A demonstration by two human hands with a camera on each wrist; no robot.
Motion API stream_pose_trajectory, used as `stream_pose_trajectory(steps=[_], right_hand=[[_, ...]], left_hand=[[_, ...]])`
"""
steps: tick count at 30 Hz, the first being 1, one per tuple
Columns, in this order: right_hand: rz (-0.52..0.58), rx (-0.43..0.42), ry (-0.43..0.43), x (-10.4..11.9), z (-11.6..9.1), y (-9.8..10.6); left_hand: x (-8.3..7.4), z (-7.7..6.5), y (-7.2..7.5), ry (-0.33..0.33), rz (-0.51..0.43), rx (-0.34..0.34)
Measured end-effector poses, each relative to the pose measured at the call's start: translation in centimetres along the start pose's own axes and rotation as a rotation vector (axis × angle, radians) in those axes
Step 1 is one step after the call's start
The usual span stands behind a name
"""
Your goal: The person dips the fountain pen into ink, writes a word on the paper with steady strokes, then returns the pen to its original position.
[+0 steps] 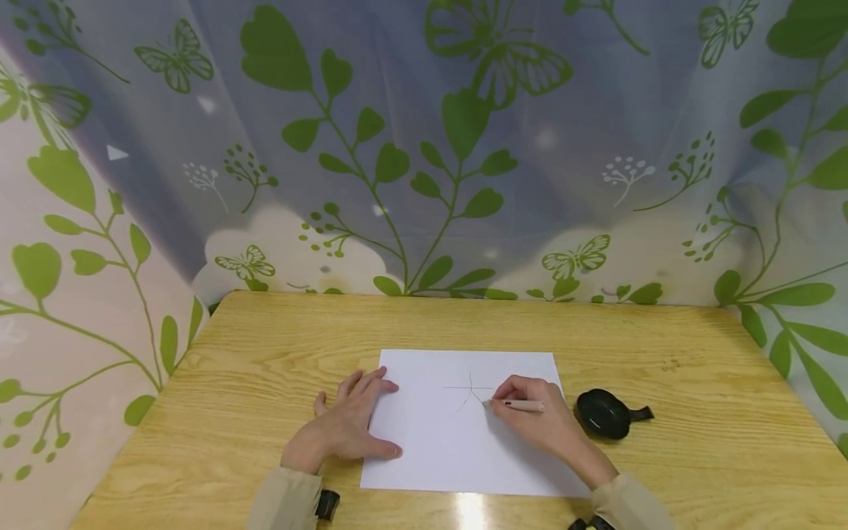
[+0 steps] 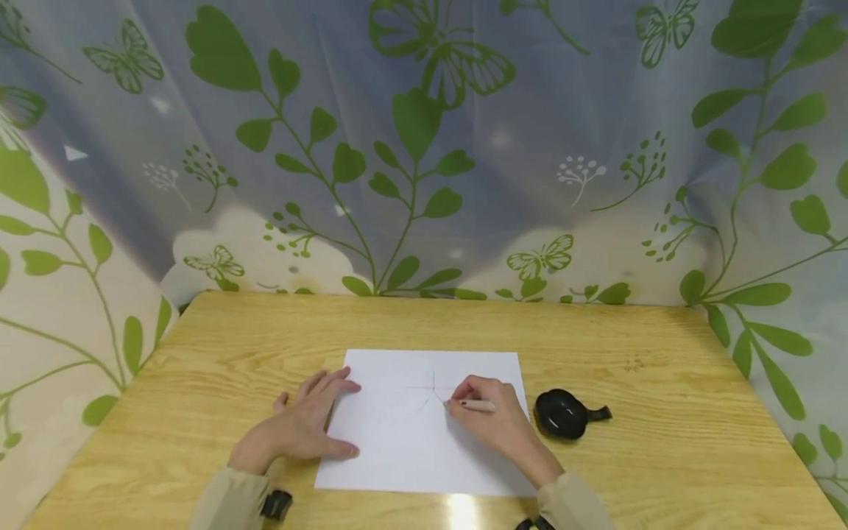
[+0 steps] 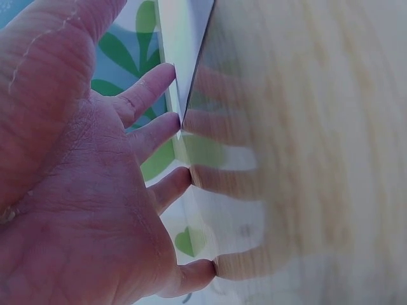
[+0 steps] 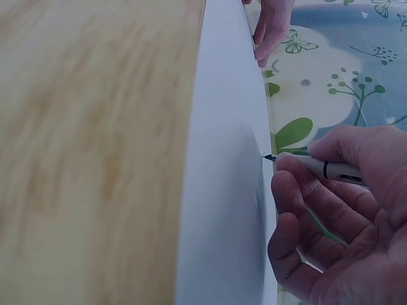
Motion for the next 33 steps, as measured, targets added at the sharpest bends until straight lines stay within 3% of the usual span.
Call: stream_pose_trajectory(steps=[33], right_hand=[[-0.002,0.028,0.001,-0.5,-1.2,0.8]], left_hand=[[-0.1,-0.1,0.0,-0.002,0.004,0.008]])
Point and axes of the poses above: each hand's wrist, its own z-axis towards the middle knuckle, its own y-axis out of the back of the hand, x = y × z, the point moved 10 cm from there along z, towards the middle knuckle, and after that the axes turned 5 degrees about -x, right-handed, at the moved point
